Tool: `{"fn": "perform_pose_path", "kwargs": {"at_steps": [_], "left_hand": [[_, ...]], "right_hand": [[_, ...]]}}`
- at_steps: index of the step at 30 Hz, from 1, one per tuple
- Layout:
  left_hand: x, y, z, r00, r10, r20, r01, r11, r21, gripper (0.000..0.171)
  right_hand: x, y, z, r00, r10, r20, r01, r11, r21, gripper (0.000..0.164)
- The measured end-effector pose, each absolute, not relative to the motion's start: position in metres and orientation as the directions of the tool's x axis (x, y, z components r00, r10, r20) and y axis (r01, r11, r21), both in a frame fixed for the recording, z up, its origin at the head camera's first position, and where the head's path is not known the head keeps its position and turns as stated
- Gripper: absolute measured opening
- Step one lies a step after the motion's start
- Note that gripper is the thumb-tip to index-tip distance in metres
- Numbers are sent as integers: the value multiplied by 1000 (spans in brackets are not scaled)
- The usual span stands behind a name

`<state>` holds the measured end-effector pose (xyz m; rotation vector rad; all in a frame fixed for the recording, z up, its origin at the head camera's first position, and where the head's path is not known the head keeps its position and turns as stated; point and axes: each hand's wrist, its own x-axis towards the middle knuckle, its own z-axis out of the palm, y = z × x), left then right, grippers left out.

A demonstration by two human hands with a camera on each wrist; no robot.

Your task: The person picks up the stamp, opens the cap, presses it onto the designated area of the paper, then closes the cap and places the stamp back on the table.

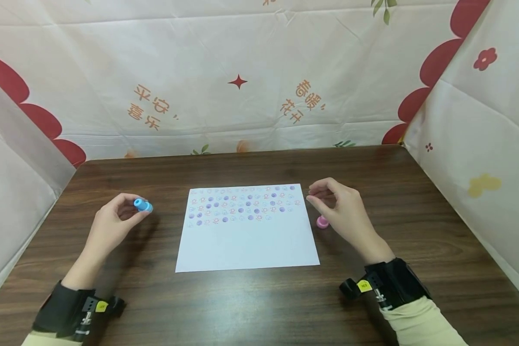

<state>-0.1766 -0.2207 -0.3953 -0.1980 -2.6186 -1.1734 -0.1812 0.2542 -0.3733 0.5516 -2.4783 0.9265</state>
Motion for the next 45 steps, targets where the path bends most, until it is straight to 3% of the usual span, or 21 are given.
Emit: {"fn": "perform_pose_path", "kwargs": {"at_steps": [15, 31, 45], "left_hand": [[-173, -230, -394, -988, 59, 142, 140, 731, 668, 32], [-178, -225, -398, -997, 69, 24, 71, 840, 538, 24], [-180, -220, -392, -999, 49, -13, 38, 892, 450, 25]], "right_hand": [[-179, 275, -368, -833, -167, 528, -458, 743, -488, 21], [-177, 292, -365, -848, -119, 517, -407, 771, -490, 22], [-176, 297, -362, -850, -93, 519, -390, 774, -499, 21]]}}
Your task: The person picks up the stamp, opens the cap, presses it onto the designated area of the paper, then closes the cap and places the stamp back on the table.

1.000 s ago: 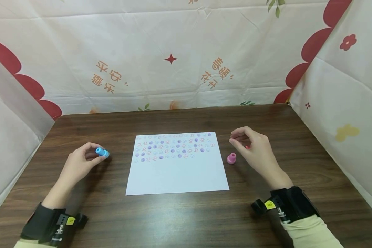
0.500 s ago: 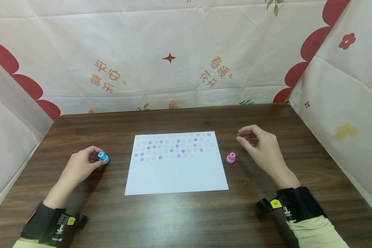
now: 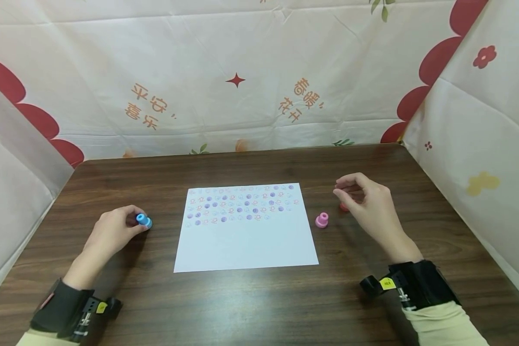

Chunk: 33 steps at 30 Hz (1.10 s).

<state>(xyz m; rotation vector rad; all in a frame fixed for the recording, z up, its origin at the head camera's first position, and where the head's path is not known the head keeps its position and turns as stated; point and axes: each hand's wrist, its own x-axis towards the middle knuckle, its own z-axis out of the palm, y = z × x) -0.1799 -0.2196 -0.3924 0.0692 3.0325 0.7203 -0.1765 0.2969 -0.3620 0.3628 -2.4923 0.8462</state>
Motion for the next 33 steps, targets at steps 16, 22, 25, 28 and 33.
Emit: {"fn": "perform_pose_path", "kwargs": {"at_steps": [16, 22, 25, 28, 33], "left_hand": [[-182, -218, -389, -998, 66, -21, 51, 907, 419, 22], [-182, -218, -389, -998, 60, -32, 41, 906, 421, 23], [-183, -218, -389, -998, 58, -38, 37, 906, 422, 23], [-183, -219, -389, -997, 58, -41, 36, 906, 422, 24], [-183, -219, -389, -997, 61, -40, 39, 905, 423, 24]], "right_hand": [[-183, 314, -357, -860, -38, 508, -333, 797, -504, 22], [-183, 319, -356, -866, -36, 499, -320, 807, -497, 23], [-183, 320, -357, -865, -33, 500, -319, 807, -498, 23], [-183, 321, -358, -871, -27, 490, -308, 808, -502, 23], [-184, 324, -363, -887, -23, 462, -282, 819, -501, 23]]}}
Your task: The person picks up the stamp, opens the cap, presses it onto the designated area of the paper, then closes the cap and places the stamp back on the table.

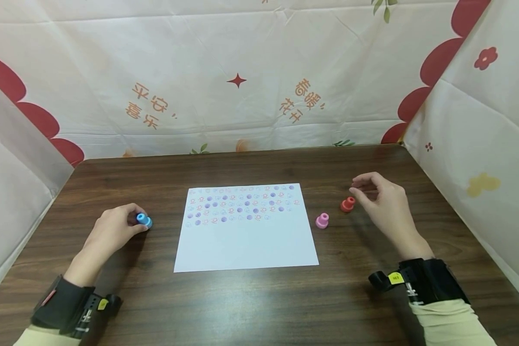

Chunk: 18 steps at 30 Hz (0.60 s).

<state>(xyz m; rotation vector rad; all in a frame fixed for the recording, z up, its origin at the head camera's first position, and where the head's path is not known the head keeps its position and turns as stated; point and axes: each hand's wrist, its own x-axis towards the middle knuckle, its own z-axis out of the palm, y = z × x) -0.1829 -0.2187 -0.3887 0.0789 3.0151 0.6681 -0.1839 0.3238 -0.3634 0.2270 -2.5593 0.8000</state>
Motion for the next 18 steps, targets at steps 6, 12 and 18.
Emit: {"fn": "perform_pose_path", "kwargs": {"at_steps": [6, 12, 18], "left_hand": [[-183, -219, -389, -997, 60, -40, 37, 902, 431, 24], [-183, -220, -390, -997, 64, -34, 43, 897, 439, 24], [-183, -220, -389, -997, 65, -32, 44, 896, 443, 24]], "right_hand": [[-184, 327, -370, -909, -42, 416, -256, 842, -475, 25], [-185, 329, -375, -935, -54, 350, -226, 852, -473, 31], [-186, 330, -379, -946, -61, 318, -215, 853, -476, 33]]}}
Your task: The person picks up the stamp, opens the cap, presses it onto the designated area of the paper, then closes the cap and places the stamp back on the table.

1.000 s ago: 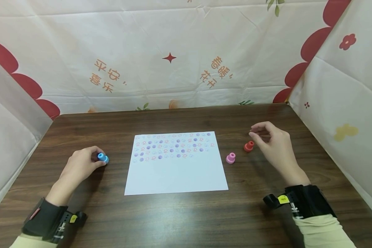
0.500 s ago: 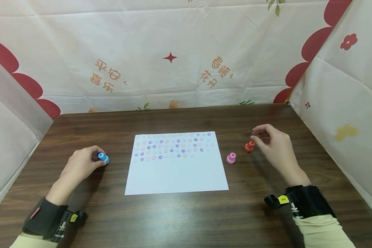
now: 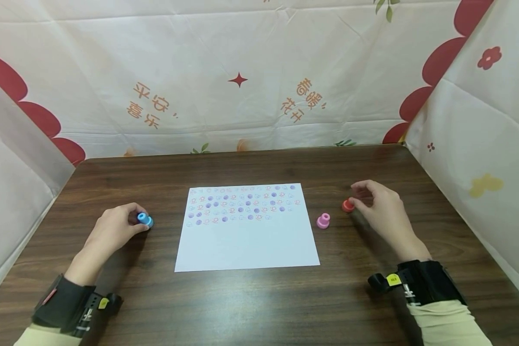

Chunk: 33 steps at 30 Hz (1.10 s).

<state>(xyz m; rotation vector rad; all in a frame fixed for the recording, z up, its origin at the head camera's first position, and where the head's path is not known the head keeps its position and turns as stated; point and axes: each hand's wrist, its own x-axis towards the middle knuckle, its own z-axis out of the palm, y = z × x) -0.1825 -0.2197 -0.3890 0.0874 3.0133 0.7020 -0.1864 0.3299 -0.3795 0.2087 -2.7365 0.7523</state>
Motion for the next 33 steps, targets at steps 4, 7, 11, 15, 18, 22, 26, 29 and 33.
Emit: {"fn": "perform_pose_path", "kwargs": {"at_steps": [4, 7, 11, 15, 18, 22, 26, 29, 33], "left_hand": [[-182, -219, -389, -997, 62, -36, 40, 894, 446, 24], [-183, -219, -388, -997, 61, -37, 38, 894, 446, 24], [-183, -220, -388, -997, 63, -38, 39, 895, 444, 24], [-183, -220, -388, -997, 64, -38, 41, 895, 443, 24], [-183, -220, -389, -997, 64, -39, 40, 895, 444, 24], [-183, -220, -389, -997, 59, -42, 34, 894, 446, 24], [-183, -219, -389, -997, 56, -44, 31, 895, 445, 24], [-183, -219, -389, -997, 58, -44, 33, 895, 444, 24], [-183, -219, -389, -997, 58, -42, 33, 896, 442, 24]], "right_hand": [[-187, 331, -382, -954, -68, 293, -206, 856, -474, 33], [-188, 331, -385, -960, -75, 271, -199, 861, -468, 34], [-188, 332, -387, -965, -82, 248, -191, 870, -455, 36], [-188, 333, -389, -970, -85, 228, -182, 876, -448, 38], [-188, 333, -390, -971, -90, 220, -182, 877, -445, 38], [-187, 334, -392, -968, -99, 231, -194, 879, -435, 34], [-188, 334, -393, -964, -105, 245, -203, 883, -423, 30], [-188, 334, -394, -963, -105, 247, -204, 884, -420, 29], [-189, 333, -394, -964, -109, 243, -206, 884, -421, 28]]}}
